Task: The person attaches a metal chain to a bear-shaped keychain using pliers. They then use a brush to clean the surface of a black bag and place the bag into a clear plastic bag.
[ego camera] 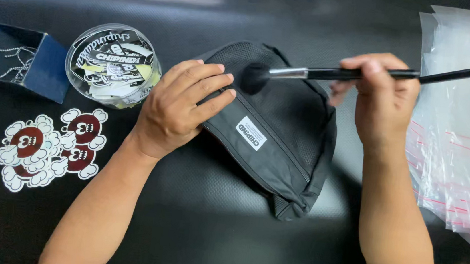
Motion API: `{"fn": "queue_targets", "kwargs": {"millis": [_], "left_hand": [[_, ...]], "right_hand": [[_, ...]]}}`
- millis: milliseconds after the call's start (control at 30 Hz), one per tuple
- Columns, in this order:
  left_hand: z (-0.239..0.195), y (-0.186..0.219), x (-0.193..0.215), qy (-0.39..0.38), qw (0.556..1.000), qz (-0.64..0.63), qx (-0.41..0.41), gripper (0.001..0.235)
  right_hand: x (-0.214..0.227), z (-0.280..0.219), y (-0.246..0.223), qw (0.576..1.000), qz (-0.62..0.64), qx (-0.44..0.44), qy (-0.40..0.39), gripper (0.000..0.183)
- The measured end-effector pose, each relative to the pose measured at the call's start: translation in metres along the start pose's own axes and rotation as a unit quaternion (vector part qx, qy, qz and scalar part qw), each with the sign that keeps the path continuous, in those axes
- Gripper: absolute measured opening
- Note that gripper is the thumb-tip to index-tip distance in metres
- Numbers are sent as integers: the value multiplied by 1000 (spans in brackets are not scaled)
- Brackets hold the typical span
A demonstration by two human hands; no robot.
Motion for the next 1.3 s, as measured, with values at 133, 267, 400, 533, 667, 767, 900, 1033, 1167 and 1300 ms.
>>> {"fn": "queue_targets", "kwargs": {"millis": [133,267,400,533,667,767,900,1033,1167,1300], "left_hand": [[3,4,4,5,1000,1,-13,26],[3,6,2,16,1000,6,-15,25],[0,2,-1,4,1000,10,-12,22],[-2,-5,-11,-19,1000,-7,10,31],[-16,-14,-26,-110,993,-6,49,49],[-16,-13,-29,-149,986,13,72,44],[-22,-8,-38,-188,978,15,90,44],[-22,-4,-35,-175,981,19,77,46],[-26,-3,-46,-197,977,-2,76,44],[-24,-1,-47,-201,976,4,78,41]], "right_hand": [[-38,-14,-42,895,-359,260,-54,21],[6,-3,-2,999,-44,3,20,36],[-44,-15,-40,806,-502,302,-80,12],[-29,-14,-49,934,-289,208,-23,24],[-17,-18,-34,927,-334,172,-7,36],[-39,-13,-12,936,-323,87,-104,27],[-66,-19,-7,893,-362,174,-203,29],[-45,-13,-19,945,-273,147,-101,23],[-55,-12,-3,953,-260,49,-149,22],[-73,-22,-17,903,-317,208,-202,28]]}}
Point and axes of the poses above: each hand's wrist, its own z-axis towards the middle knuckle, its own x-axis out of the back of the hand, y = z × x, the point moved 8 cm from there along z, towards the middle knuckle, and after that the axes turned 1 degree about -x, right-handed, at the moved point
